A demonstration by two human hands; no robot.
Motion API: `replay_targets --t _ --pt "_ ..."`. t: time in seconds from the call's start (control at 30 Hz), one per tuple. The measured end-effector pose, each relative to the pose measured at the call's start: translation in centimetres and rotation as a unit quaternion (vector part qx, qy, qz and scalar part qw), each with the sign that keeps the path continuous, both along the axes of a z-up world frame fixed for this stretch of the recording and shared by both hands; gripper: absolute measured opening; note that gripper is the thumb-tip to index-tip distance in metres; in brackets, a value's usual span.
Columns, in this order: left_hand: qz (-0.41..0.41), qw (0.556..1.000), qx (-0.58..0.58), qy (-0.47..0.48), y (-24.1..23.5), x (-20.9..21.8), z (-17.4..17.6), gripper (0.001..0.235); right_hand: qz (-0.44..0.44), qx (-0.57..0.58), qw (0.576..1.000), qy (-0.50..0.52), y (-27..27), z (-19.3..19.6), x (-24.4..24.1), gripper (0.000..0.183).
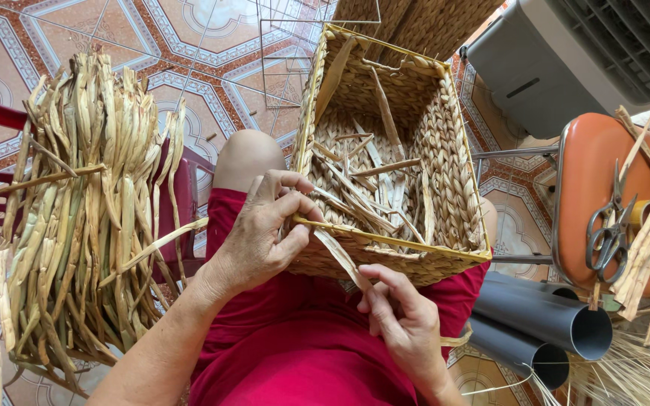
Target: The person sits on the floor and weaves a rectangular basket using dried palm leaves. They use shears to trim the leaves and a wooden stick to press the weave tight, working on the basket's edge.
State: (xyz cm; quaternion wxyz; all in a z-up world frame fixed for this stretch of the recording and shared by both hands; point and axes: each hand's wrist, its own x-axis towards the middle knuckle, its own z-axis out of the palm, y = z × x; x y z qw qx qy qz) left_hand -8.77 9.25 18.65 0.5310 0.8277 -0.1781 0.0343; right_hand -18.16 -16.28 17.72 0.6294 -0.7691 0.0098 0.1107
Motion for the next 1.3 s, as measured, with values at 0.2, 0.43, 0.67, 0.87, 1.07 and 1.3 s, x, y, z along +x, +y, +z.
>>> replay_targets --t 0.2,0.43,0.67,0.87,1.07,1.3 --pt "-0.014 1.000 0.014 -0.008 0.4 0.1 0.0 0.018 0.048 -0.053 0.987 -0.141 1.2 1.4 -0.1 0.042" --pt "-0.021 1.000 0.007 -0.016 0.6 0.3 -0.2 0.017 0.070 -0.104 0.971 -0.203 1.7 2.7 0.0 0.048" --pt "0.016 0.999 -0.032 -0.012 -0.1 -0.6 -0.9 0.015 0.090 -0.086 0.973 -0.194 1.6 2.5 0.0 0.048" --pt "0.032 0.999 -0.031 -0.021 -0.4 -0.7 -1.0 0.020 0.073 -0.101 0.979 -0.163 1.6 2.2 -0.1 0.048" --pt "-0.007 0.999 -0.041 -0.019 0.4 0.0 -0.6 0.027 0.076 -0.105 0.978 -0.166 1.8 2.5 0.3 0.049" --pt "-0.030 0.999 -0.031 -0.014 1.0 0.0 0.0 0.024 0.080 -0.069 0.991 -0.086 2.5 2.9 0.9 0.054"
